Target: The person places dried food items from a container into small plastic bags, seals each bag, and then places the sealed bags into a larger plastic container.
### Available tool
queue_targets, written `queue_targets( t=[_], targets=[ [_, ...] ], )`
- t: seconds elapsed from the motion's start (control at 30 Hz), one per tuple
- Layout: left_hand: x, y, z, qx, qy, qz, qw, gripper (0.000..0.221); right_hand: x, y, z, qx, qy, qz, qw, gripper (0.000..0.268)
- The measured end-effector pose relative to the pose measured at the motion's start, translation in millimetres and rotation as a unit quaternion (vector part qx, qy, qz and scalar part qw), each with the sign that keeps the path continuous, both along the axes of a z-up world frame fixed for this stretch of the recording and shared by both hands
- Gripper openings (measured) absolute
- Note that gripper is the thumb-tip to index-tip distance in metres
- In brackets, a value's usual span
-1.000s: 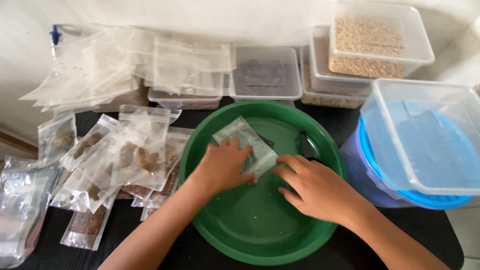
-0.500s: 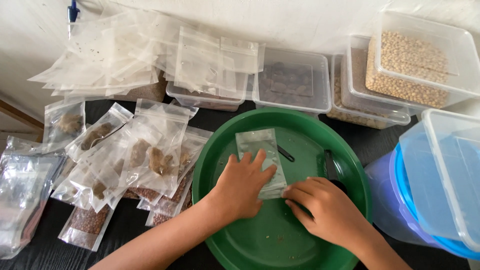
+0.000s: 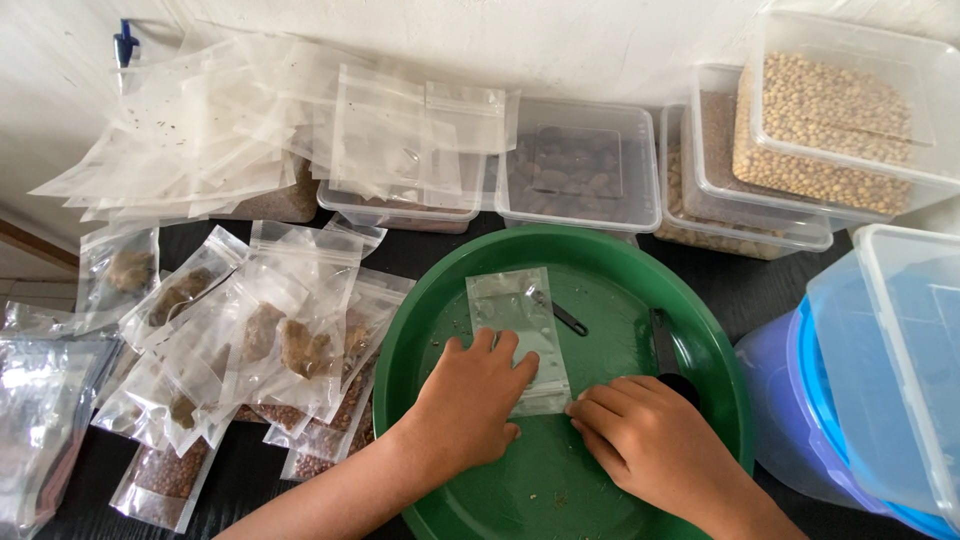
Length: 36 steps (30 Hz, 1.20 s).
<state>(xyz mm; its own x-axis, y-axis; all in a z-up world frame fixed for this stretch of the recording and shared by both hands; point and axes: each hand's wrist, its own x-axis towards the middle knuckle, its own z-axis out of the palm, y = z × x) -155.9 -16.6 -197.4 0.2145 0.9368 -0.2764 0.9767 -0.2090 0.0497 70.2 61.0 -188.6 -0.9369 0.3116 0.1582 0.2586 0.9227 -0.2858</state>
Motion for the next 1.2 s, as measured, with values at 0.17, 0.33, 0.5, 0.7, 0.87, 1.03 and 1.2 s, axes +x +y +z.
queue_targets(
  t=[0.17, 0.33, 0.5, 0.7, 0.87, 1.03, 1.2],
  targets=[
    [-2, 1, -1, 0.021, -0.011, -0.007, 1.0, 0.084, 0, 3, -2, -0.026, -0.012, -0.013, 0.999, 0.015],
    [-3, 0, -1, 0.049, -0.009, -0.006, 0.999, 0.081, -2, 3, -2, -0.041, -0.001, -0.026, 0.999, 0.015],
    [-3, 1, -1, 0.039, -0.018, -0.007, 0.999, 0.082, 1, 5, -7, -0.052, -0.013, -0.031, 0.998, 0.018],
    [-4, 2, -4, 0.044, -0.024, -0.007, 0.999, 0.084, 0, 2, -2, -0.032, -0.007, -0.022, 0.999, 0.015],
    [-3, 1, -2, 0.037, -0.022, -0.005, 0.999, 0.082, -1, 2, 5, -0.061, -0.006, -0.032, 0.998, 0.014],
    [-3, 0, -5, 0.048, -0.011, -0.009, 0.999, 0.085, -1, 2, 7, -0.063, -0.006, -0.033, 0.997, 0.016],
    [-3, 3, -4, 0.051, -0.013, -0.008, 0.999, 0.083, -3, 0, 11, -0.07, -0.006, -0.035, 0.997, 0.015]
  ],
)
